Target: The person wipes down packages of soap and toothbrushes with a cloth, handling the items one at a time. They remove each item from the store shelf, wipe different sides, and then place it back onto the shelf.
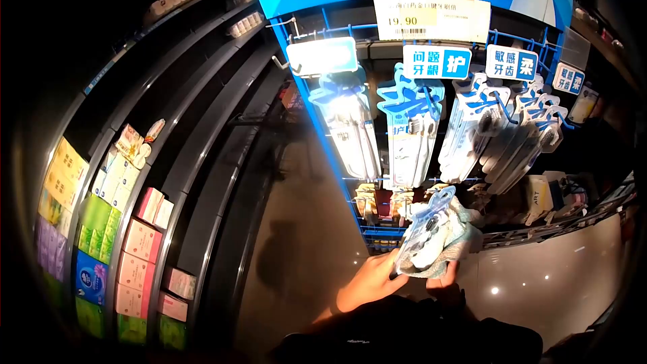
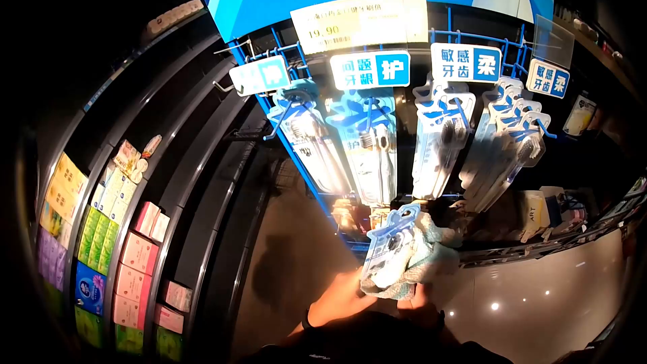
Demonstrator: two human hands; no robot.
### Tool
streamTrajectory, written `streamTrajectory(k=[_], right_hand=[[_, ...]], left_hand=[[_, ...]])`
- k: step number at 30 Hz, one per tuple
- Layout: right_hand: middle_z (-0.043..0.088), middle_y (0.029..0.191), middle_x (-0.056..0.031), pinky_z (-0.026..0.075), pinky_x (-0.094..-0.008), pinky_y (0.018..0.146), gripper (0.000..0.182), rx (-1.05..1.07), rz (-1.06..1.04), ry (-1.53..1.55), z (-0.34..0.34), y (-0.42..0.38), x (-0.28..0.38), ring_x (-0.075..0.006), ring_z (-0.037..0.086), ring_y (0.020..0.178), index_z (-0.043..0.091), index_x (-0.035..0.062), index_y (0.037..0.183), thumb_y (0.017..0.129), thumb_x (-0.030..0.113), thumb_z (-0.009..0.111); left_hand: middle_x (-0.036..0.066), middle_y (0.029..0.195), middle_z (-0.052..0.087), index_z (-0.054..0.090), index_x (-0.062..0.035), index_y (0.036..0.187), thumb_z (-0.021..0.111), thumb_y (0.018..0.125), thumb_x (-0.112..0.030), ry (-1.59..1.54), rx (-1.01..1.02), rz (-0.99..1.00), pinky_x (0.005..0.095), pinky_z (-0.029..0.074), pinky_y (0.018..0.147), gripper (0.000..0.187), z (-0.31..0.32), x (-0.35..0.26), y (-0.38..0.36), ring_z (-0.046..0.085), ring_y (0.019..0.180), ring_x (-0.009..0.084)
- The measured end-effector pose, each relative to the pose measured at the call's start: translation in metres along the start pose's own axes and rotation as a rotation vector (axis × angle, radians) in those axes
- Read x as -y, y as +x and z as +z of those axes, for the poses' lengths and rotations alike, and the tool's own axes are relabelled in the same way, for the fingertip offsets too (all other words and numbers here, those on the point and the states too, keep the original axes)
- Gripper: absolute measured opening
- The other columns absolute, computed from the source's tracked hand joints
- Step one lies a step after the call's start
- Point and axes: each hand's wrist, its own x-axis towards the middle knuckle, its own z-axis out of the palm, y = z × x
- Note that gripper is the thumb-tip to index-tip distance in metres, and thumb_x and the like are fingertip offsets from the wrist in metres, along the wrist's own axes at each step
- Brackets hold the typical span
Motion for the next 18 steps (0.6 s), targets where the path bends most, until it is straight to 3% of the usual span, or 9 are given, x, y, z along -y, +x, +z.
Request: streamTrajectory(k=[1,3,5,9,10,12,13,18], right_hand=[[0.040,0.139,-0.0156,0.050,-0.0416,0.086,0.050,0.039,0.042,0.075,-0.007,0.013,0.007,-0.0270,0.057,0.105,0.042,0.0042,0.135,0.098,0.038,0.043],[0.041,0.138,-0.0155,0.049,-0.0420,0.086,0.049,0.072,0.061,0.180,-0.016,0.043,0.016,-0.0277,0.057,0.106,0.044,0.0046,0.134,0.097,0.038,0.045],[0.042,0.137,-0.0155,0.049,-0.0424,0.087,0.048,0.097,0.056,0.272,-0.026,0.074,0.025,-0.0283,0.057,0.106,0.045,0.0049,0.133,0.097,0.037,0.047],[0.045,0.134,-0.0153,0.047,-0.0432,0.089,0.047,0.193,-0.024,0.387,-0.052,0.110,0.047,-0.0296,0.056,0.108,0.048,0.0056,0.131,0.095,0.035,0.050],[0.046,0.134,-0.0153,0.047,-0.0433,0.089,0.046,0.235,-0.058,0.406,-0.057,0.117,0.054,-0.0300,0.056,0.108,0.049,0.0058,0.130,0.094,0.035,0.051],[0.047,0.132,-0.0152,0.047,-0.0437,0.090,0.045,0.320,-0.147,0.426,-0.071,0.123,0.069,-0.0306,0.056,0.108,0.050,0.0061,0.129,0.093,0.034,0.053],[0.048,0.132,-0.0152,0.046,-0.0439,0.090,0.045,0.359,-0.179,0.435,-0.076,0.125,0.076,-0.0309,0.056,0.109,0.051,0.0063,0.129,0.093,0.034,0.054],[0.051,0.129,-0.0150,0.045,-0.0449,0.092,0.043,0.348,-0.149,0.442,-0.086,0.133,0.080,-0.0326,0.056,0.110,0.055,0.0072,0.126,0.091,0.032,0.058]], left_hand=[[0.021,0.094,0.063,0.049,0.0006,0.122,0.069,0.081,-0.011,0.016,0.084,-0.086,0.0384,0.052,0.067,0.047,-0.007,-0.001,-0.001,0.063,0.080,0.0388],[0.021,0.093,0.064,0.048,0.0006,0.124,0.069,0.082,-0.013,0.026,0.093,-0.031,0.0381,0.052,0.065,0.049,-0.013,0.000,0.003,0.064,0.077,0.0382],[0.021,0.091,0.065,0.048,0.0006,0.124,0.070,0.083,-0.014,-0.004,0.160,-0.118,0.0375,0.052,0.064,0.049,-0.021,-0.002,0.006,0.065,0.074,0.0375],[0.020,0.091,0.067,0.047,0.0001,0.126,0.070,0.082,-0.015,-0.002,0.089,-0.083,0.0364,0.053,0.064,0.052,-0.022,0.002,0.008,0.067,0.075,0.0346],[0.018,0.093,0.068,0.046,-0.0002,0.128,0.071,0.081,-0.016,-0.012,0.162,-0.171,0.0355,0.053,0.065,0.055,-0.026,0.008,0.004,0.069,0.078,0.0316],[0.017,0.094,0.068,0.047,0.0003,0.128,0.073,0.078,-0.015,-0.035,0.024,-0.074,0.0359,0.053,0.070,0.058,-0.027,0.014,0.001,0.069,0.081,0.0306],[0.017,0.094,0.068,0.048,0.0008,0.127,0.074,0.077,-0.014,-0.063,0.007,-0.126,0.0361,0.053,0.071,0.058,-0.034,0.011,0.000,0.069,0.082,0.0307],[0.019,0.103,0.067,0.051,-0.0002,0.126,0.076,0.072,-0.011,-0.173,0.224,-0.091,0.0373,0.053,0.075,0.061,-0.039,0.028,0.003,0.068,0.089,0.0320]])
